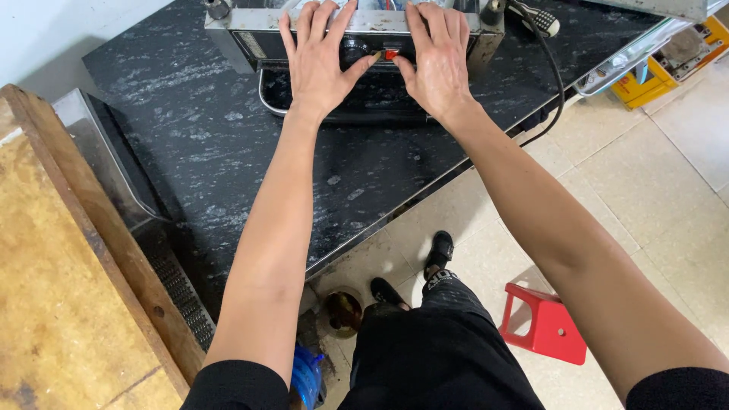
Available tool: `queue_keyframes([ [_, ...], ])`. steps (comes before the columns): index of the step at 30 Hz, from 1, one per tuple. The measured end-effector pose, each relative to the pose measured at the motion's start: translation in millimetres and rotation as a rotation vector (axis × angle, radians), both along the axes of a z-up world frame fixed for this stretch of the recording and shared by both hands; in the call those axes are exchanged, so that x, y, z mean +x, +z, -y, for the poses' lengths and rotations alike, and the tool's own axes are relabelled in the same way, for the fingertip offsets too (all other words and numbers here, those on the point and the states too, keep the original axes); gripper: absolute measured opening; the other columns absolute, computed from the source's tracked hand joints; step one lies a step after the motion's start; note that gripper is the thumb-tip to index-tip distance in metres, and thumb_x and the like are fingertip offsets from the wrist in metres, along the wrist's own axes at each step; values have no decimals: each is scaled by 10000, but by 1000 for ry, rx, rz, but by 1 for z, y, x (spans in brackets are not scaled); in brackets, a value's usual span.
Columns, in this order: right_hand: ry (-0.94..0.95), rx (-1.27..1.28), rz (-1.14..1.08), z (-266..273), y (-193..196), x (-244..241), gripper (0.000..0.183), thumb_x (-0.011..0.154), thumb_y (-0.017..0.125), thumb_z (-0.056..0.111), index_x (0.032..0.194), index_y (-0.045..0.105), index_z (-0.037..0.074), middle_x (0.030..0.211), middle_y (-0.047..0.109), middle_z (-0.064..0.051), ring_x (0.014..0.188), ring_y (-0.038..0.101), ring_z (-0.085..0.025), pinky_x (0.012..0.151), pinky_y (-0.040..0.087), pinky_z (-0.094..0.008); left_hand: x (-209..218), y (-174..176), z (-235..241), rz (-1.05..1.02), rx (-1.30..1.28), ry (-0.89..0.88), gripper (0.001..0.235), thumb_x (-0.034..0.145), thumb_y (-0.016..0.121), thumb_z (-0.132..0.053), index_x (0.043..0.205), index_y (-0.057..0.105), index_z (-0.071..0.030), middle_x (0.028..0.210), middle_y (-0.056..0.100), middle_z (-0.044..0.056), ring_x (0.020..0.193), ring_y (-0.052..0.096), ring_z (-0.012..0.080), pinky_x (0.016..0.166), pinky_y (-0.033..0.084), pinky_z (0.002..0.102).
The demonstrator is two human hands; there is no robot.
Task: The person repairs an electric countertop oven lying on a work counter. They open the housing, connect and route the internal red, blue, white and green wires, reposition the metal frame, press the control switches, and continue tightening and securing the wiring and housing parts by hand.
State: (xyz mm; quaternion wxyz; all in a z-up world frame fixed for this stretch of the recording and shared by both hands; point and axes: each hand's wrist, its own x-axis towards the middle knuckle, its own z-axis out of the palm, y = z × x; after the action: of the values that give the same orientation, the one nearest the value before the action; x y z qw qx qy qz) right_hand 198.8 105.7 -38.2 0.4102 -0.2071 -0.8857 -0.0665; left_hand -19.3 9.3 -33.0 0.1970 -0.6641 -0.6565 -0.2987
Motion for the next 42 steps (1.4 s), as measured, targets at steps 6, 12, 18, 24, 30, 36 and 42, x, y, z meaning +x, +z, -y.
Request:
queue_keyframes([
  [6, -9, 2, 6, 4, -2, -5, 784, 843, 890, 111, 1486, 479, -70, 1460, 444, -158, 1317, 426, -350, 1166, 312, -504, 0, 0, 0, 1, -8, 7, 839, 915, 887, -474, 1578, 455, -196, 1550, 443, 80, 1478, 303, 335, 1233, 48, 624],
  [12, -65, 38, -6, 6, 0, -4, 808, 835, 887, 123, 1482, 445, -77, 1458, 415, -163, 1330, 405, -359, 1168, 292, -535, 2, 1, -1, 13, -14, 10, 835, 918, 880, -485, 1572, 455, -188, 1553, 433, 73, 1488, 288, 325, 1233, 47, 624],
  [18, 1, 3, 10, 4, 6, 2, 784, 849, 886, 115, 1485, 464, -66, 1478, 440, -154, 1303, 436, -343, 1163, 317, -496, 1, 0, -1, 9, -7, 2, 826, 924, 878, -491, 1568, 462, -185, 1557, 432, 71, 1487, 289, 321, 1229, 42, 622],
  [24, 0, -1, -10, 3, 1, -3, 700, 901, 871, 105, 1467, 496, -64, 1468, 447, -146, 1283, 442, -331, 1164, 324, -490, -1, 0, 1, 17, -19, 10, 814, 924, 877, -481, 1562, 470, -182, 1552, 438, 78, 1485, 285, 330, 1231, 41, 620],
  [30, -43, -46, -61, 8, 4, -5, 683, 852, 839, 54, 1456, 532, -33, 1446, 483, -116, 1307, 450, -322, 1182, 325, -491, 0, 1, 2, 19, 0, -2, 811, 915, 888, -468, 1554, 478, -181, 1547, 445, 70, 1478, 301, 328, 1235, 58, 619],
  [36, 20, -25, -31, 1, 3, 1, 649, 884, 860, 97, 1438, 545, -22, 1449, 482, -127, 1347, 425, -354, 1161, 327, -516, 1, 3, 2, 36, 6, 1, 796, 896, 900, -455, 1527, 504, -173, 1527, 454, 82, 1464, 316, 340, 1219, 69, 623],
  [42, 24, -26, 18, 5, 8, 3, 678, 870, 864, 100, 1443, 524, -29, 1446, 459, -151, 1358, 411, -390, 1154, 322, -530, 0, 0, 2, -9, 47, -1, 773, 910, 897, -426, 1520, 515, -146, 1533, 454, 95, 1465, 315, 356, 1215, 75, 637],
])
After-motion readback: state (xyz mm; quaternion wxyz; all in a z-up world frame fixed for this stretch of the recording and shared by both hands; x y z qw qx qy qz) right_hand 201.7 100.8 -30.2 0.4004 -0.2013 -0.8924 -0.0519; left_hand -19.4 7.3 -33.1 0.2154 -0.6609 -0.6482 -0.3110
